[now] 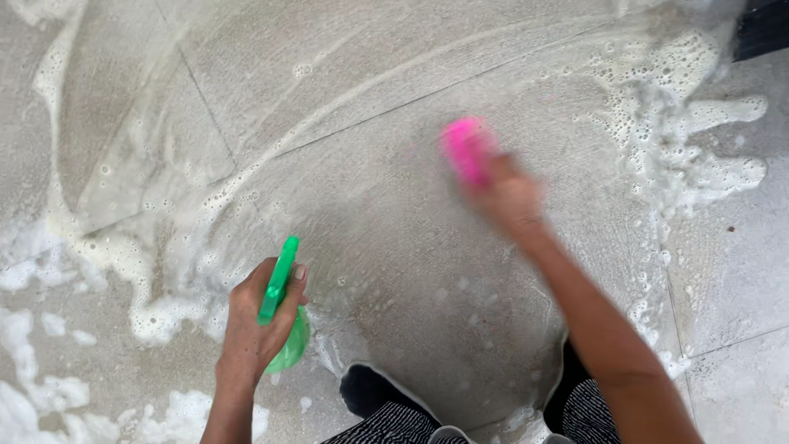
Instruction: The person sprays a cleaning solution from a green spray bottle onto a tiled floor and scrubs the surface with a pink handheld brush. The person moves across the floor, repeatedly spraying and scrubbing to spread and work the soapy solution into the tiles.
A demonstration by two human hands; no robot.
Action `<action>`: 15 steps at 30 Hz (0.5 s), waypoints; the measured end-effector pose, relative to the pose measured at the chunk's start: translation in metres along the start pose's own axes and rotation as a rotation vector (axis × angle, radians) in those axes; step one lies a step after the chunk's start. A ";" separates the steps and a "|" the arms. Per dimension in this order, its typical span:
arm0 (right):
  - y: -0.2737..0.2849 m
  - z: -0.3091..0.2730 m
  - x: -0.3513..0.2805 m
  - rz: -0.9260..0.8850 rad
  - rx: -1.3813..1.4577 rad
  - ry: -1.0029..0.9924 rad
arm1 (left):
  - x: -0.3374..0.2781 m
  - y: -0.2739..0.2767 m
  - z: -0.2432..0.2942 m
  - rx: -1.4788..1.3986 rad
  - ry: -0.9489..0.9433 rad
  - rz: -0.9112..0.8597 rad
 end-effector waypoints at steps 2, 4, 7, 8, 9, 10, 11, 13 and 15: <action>0.084 0.162 -0.025 0.016 -0.308 -0.309 | -0.001 -0.001 0.000 0.002 0.030 0.001; 0.155 0.275 -0.073 0.026 -0.467 -0.665 | -0.003 -0.003 -0.001 0.017 0.052 -0.006; 0.175 0.285 -0.067 0.173 -0.382 -0.691 | -0.006 -0.009 -0.001 0.030 0.097 -0.015; 0.164 0.261 -0.051 0.195 -0.414 -0.627 | -0.007 -0.013 -0.002 0.031 0.113 -0.022; 0.150 0.221 -0.029 0.257 -0.535 -0.436 | -0.003 -0.015 0.000 0.038 0.116 -0.035; 0.126 0.177 -0.002 0.320 -0.653 -0.244 | 0.001 -0.018 0.006 0.044 0.091 -0.033; 0.090 0.163 0.014 0.170 -0.316 -0.211 | 0.000 -0.021 0.010 0.048 0.078 -0.039; 0.074 0.167 0.044 -0.022 -0.290 -0.143 | -0.001 -0.025 0.018 0.049 0.055 -0.035; 0.110 0.205 0.063 0.027 -0.536 -0.231 | -0.001 -0.023 0.028 0.030 0.024 -0.002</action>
Point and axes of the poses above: each hand's wrist, its own x-axis towards the middle knuckle, its own y-axis out of the back of the hand, z = x × y, the point moved 8 cm from there along x, towards the middle knuckle, and after that the axes turned 11 degrees about y, right-handed, at the moved point
